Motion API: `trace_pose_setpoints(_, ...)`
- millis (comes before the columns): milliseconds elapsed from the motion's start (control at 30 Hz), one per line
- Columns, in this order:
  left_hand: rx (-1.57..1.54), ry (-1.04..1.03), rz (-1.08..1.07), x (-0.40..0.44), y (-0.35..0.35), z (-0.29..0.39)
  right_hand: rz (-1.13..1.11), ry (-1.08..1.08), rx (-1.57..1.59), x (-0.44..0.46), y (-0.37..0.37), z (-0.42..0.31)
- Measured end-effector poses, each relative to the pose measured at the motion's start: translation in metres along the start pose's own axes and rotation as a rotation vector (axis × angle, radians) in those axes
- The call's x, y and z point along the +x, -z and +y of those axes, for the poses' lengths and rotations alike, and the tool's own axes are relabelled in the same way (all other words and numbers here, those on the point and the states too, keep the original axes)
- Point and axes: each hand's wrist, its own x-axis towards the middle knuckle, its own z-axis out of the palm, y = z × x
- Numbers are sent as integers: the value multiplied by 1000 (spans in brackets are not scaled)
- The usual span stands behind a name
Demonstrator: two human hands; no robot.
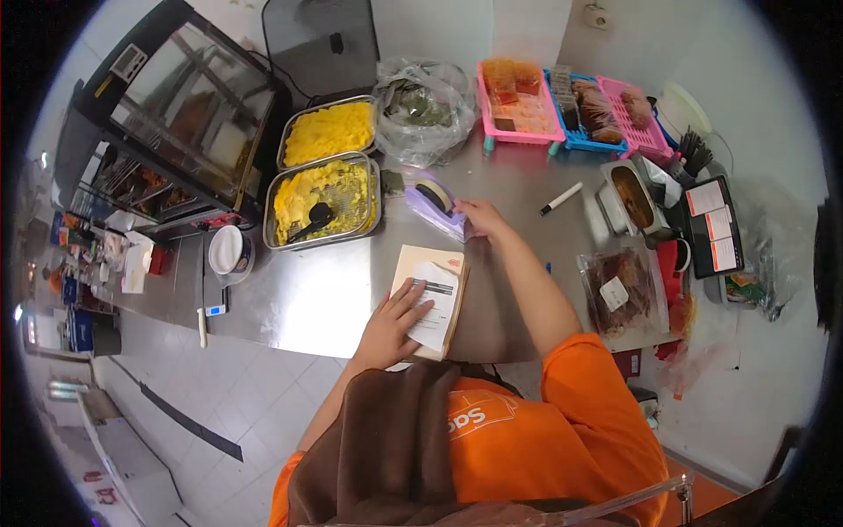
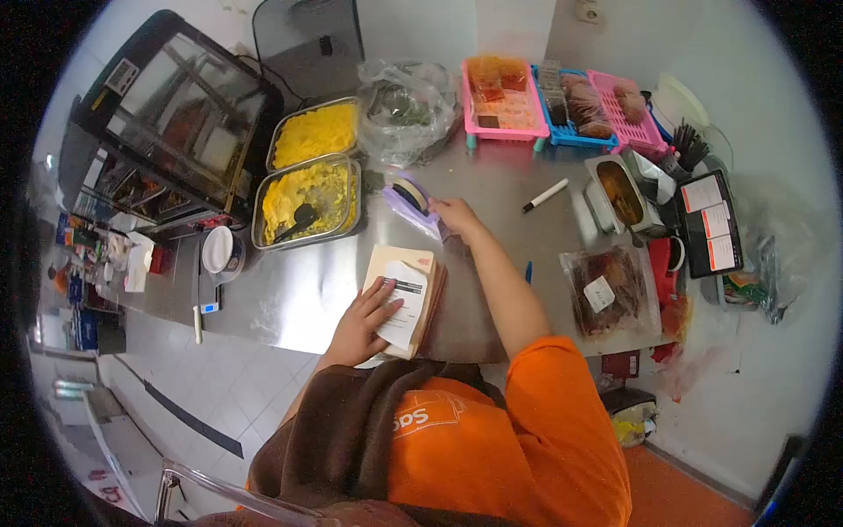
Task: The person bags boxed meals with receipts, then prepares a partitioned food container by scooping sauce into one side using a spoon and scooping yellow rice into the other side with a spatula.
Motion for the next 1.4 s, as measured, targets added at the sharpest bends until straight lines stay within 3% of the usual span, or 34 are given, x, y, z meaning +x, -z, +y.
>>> trace_pose_setpoints(33,-18,-2,9,0,0,0,-212,-201,166,0,6,-11)
trace_pose_setpoints(67,-36,-3,19,1,0,1,-297,-224,230,1,11,-15)
trace_pose_setpoints(167,-64,-2,16,-1,1,1,-126,-97,652,-6,11,11)
trace_pose_setpoints(267,-27,-5,5,0,6,6,58,216,515,-13,-4,53)
trace_pose_setpoints(367,33,-2,4,1,7,9,359,278,-35,-6,-4,61)
trace_pose_setpoints(467,59,10,27,0,4,10,404,134,-15,-23,10,37)
trace_pose_setpoints(533,63,23,47,1,2,11,187,168,306,-68,17,2)
trace_pose_setpoints(600,66,28,61,2,1,12,-116,133,384,-120,17,-29)
trace_pose_setpoints(667,40,28,66,2,0,12,-253,277,164,-157,11,-45)
trace_pose_setpoints(767,1,27,82,2,0,11,-267,282,-194,-172,-1,-46)
trace_pose_setpoints(800,-13,29,87,2,0,12,-179,340,-300,-170,-6,-41)
trace_pose_setpoints(900,26,47,65,3,2,15,-176,219,-237,-172,-3,-37)
trace_pose_setpoints(1100,51,79,39,4,2,17,-236,240,348,-170,-8,3)
trace_pose_setpoints(1200,28,56,46,5,-2,14,-187,243,434,-169,-17,22)
trace_pose_setpoints(1300,-62,14,78,3,-4,8,16,297,31,-160,-19,38)
trace_pose_setpoints(1400,-73,-43,74,4,-4,4,320,500,-198,-129,-22,65)
